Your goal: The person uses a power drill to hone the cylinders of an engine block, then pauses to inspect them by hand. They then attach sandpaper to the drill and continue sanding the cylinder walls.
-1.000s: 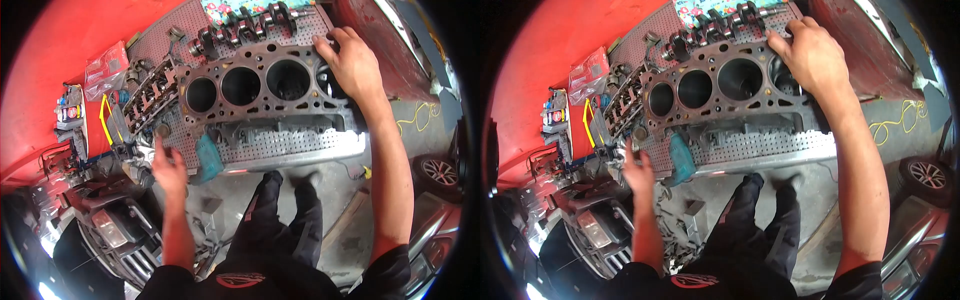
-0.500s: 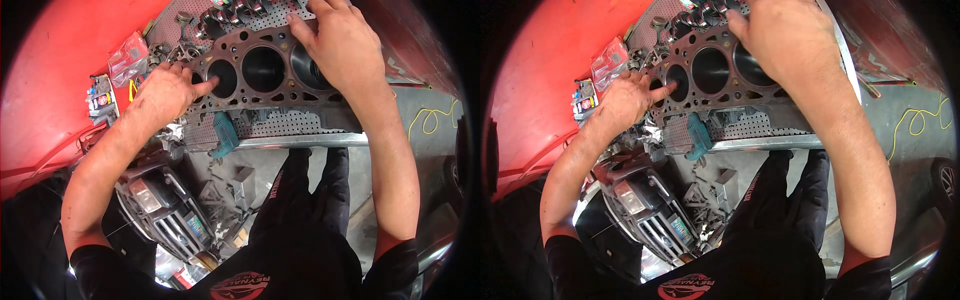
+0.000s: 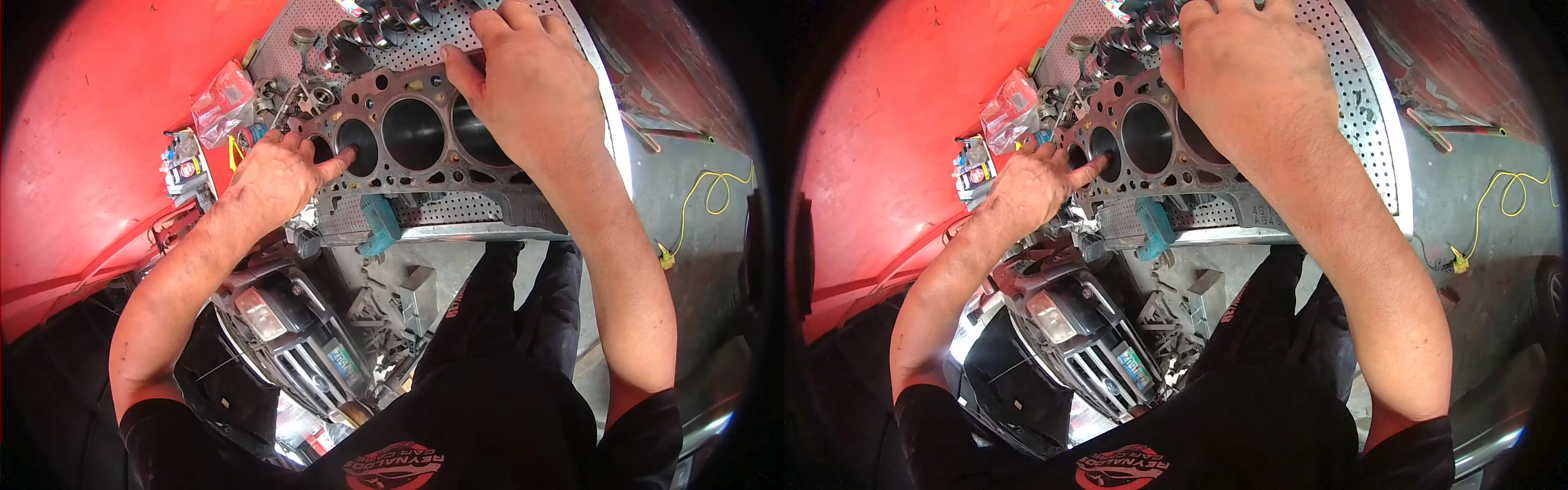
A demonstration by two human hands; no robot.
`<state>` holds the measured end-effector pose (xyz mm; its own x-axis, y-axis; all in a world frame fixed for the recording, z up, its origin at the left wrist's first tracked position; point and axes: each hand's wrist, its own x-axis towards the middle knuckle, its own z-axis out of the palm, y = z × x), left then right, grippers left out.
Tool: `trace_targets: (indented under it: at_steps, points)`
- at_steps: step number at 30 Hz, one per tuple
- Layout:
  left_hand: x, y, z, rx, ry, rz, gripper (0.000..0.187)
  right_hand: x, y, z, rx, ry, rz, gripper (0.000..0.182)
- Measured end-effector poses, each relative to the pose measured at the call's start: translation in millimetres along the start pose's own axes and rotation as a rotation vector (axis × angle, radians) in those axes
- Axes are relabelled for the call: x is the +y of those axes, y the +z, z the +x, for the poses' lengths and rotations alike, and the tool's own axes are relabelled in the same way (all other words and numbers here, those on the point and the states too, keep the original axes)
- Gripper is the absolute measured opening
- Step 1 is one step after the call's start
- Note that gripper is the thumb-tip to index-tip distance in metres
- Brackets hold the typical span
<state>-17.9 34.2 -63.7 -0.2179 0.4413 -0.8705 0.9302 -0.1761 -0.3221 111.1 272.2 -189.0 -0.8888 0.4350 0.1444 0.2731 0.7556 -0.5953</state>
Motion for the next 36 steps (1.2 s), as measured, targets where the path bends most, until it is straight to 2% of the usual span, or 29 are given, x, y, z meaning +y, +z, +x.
trace_targets:
  at_steps: [9,12,15,16,19,20,24,27,28,31,32,34,36]
  points:
    - [-4.9,-7.7,-19.2,0.083,0.046,-0.040,0.063,-8.5,-11.7,0.5,-0.027,0.034,-0.005,0.034]
    - [-3.8,-3.7,-12.2,0.027,0.038,-0.227,0.071,-6.2,-10.1,1.5,-0.040,0.020,0.004,0.035]
    - [9.1,-21.4,-1.0,-0.247,-0.063,-0.805,0.077,-1.3,-2.0,2.0,-0.008,0.000,0.012,0.037]
    - [15.4,-9.7,-0.4,-0.196,-0.066,-1.223,0.086,-2.0,1.7,0.7,0.037,-0.007,-0.005,0.038]
    - [25.6,-6.5,-3.4,-0.270,-0.157,-2.110,0.090,-1.5,6.3,-0.8,0.082,-0.013,-0.037,0.036]
    - [27.9,-6.7,-5.3,-0.258,-0.141,-2.252,0.098,-2.2,5.8,-0.3,0.090,-0.012,-0.040,0.036]
    - [39.7,-0.4,8.4,-0.260,-0.157,-2.201,0.101,0.3,9.6,0.9,0.133,-0.048,-0.011,0.041]
    - [38.6,-0.3,18.5,-0.261,-0.101,-2.273,0.102,0.3,7.2,1.2,0.103,-0.044,0.001,0.038]
    - [41.2,-4.0,10.5,-0.226,-0.164,-2.260,0.091,0.6,5.9,2.1,0.088,-0.032,0.005,0.037]
    - [40.2,-2.9,-26.5,0.048,-0.104,-2.249,0.071,-0.6,3.5,4.0,0.054,-0.003,0.031,0.037]
    - [42.5,8.6,-38.5,0.181,-0.100,-2.240,0.053,-0.9,2.8,4.8,0.051,-0.001,0.047,0.038]
    - [62.4,28.4,-58.5,0.483,-0.374,-2.207,0.047,1.1,0.3,8.6,0.006,-0.010,0.053,0.042]
    - [98.9,51.6,-67.9,0.739,-0.678,-2.213,0.039,-1.3,-3.3,9.7,0.062,-0.078,-0.005,0.047]
